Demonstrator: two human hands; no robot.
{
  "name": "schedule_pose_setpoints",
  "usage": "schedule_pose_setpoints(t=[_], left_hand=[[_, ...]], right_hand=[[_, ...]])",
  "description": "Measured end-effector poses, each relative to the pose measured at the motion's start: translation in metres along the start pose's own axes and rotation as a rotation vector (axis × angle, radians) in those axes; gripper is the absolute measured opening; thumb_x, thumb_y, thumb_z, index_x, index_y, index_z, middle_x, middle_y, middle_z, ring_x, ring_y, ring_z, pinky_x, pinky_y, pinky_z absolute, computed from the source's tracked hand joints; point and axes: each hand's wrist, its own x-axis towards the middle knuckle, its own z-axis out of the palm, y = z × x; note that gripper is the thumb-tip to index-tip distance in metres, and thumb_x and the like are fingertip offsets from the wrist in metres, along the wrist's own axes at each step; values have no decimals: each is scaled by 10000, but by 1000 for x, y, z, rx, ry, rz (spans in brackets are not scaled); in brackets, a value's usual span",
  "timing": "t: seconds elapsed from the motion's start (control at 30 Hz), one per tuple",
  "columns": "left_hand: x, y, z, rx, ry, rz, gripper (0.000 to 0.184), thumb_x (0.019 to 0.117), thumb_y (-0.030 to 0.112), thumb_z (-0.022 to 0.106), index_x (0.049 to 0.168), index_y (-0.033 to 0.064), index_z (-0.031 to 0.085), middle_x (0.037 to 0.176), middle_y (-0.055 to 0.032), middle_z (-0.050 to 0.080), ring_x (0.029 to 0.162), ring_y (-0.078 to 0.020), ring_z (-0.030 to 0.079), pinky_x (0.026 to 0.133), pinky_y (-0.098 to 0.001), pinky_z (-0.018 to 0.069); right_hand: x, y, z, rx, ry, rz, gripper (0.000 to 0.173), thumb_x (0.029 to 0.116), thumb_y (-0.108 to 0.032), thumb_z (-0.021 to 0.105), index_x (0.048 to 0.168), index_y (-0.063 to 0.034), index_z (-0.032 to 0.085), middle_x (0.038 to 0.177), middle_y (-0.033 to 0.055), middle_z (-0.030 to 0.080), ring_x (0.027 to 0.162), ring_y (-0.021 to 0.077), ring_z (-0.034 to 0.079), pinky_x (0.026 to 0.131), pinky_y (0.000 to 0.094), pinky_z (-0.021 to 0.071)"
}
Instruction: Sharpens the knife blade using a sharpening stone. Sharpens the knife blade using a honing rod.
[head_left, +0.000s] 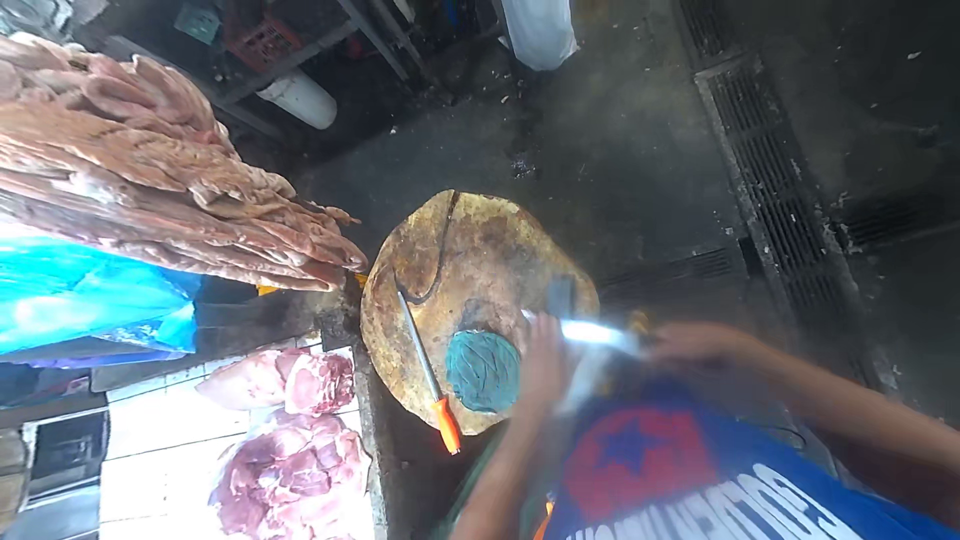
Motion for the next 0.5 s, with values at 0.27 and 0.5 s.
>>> schedule_pose_setpoints(t=[0.27,0.5], left_hand=[[92,-63,-36,15,49,-98,797,1070,594,273,1604,2,274,1680,-224,232,1583,-377,146,1254,-653,100],[13,23,1,56,21,31,866,1029,668,311,1617,34,273,1690,-182,237,1593,-324,137,1272,-637,30]], right_hand=[[63,-83,-12,-3,234,-9,583,1028,-574,545,1118,-8,652,753,107,639,577,200,601,600,399,557],[-22,5,-6,16,45,30,543,1031,-568,537,1197,-63,645,765,102,629,584,205,588,583,431,543]])
